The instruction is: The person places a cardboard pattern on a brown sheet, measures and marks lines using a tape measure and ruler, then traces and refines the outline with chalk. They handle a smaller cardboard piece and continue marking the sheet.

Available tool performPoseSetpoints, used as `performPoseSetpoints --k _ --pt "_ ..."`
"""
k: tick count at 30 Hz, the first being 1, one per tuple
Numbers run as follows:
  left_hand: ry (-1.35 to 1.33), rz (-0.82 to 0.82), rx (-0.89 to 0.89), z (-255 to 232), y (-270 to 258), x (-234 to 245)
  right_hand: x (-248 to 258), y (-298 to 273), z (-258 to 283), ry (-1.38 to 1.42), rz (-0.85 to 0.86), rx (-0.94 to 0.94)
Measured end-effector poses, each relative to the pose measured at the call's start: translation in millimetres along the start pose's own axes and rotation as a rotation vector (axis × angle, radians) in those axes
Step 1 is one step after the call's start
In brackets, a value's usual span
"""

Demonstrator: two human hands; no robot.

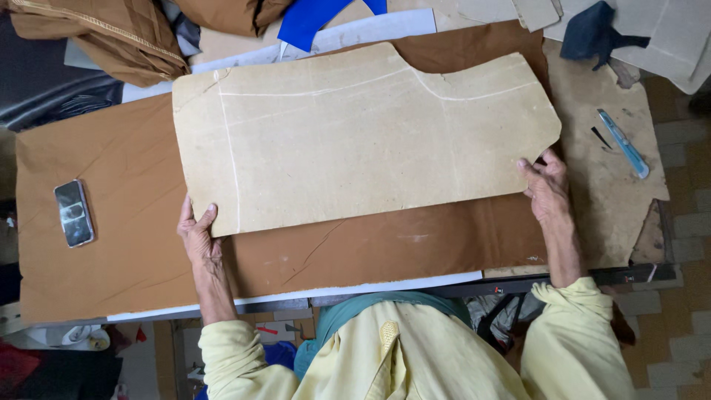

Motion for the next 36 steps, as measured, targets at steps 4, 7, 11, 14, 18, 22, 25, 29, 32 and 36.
performPoseSetpoints --k 4,7,11,14,18,22,25,29,32,36 --pt "-0.02 -0.005 0.086 12 8 -7 0 18 0 -0.135 0.006 -0.039" --pt "0.031 -0.034 0.129 16 11 -7 2 21 -6 -0.115 -0.008 -0.059" --pt "0.116 -0.043 0.134 16 10 -3 7 24 -13 -0.082 0.003 -0.085" --pt "0.131 -0.039 0.116 15 13 -6 9 26 -17 -0.079 0.031 -0.103" --pt "0.174 -0.073 0.102 12 13 -4 13 29 -21 -0.157 0.01 -0.106" --pt "0.157 -0.084 0.08 13 15 -2 11 28 -20 -0.103 0.028 -0.106" --pt "0.149 -0.098 0.094 15 16 -1 9 24 -16 -0.13 0.014 -0.103" --pt "0.104 -0.107 0.121 17 15 -4 6 19 -10 -0.181 -0.01 -0.094" --pt "0.083 -0.081 0.115 14 12 -6 3 17 -12 -0.209 -0.042 -0.081" --pt "0.123 -0.1 0.121 17 14 -5 5 20 -15 -0.213 -0.032 -0.067"
Point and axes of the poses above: each hand's wrist, its own y-axis towards the middle knuckle, its own x-axis out of the back of the hand, z = x × y, the point moved 8 cm from there along y, towards the middle knuckle, and after that the axes turned 2 degrees about x, right-handed, at the moved point
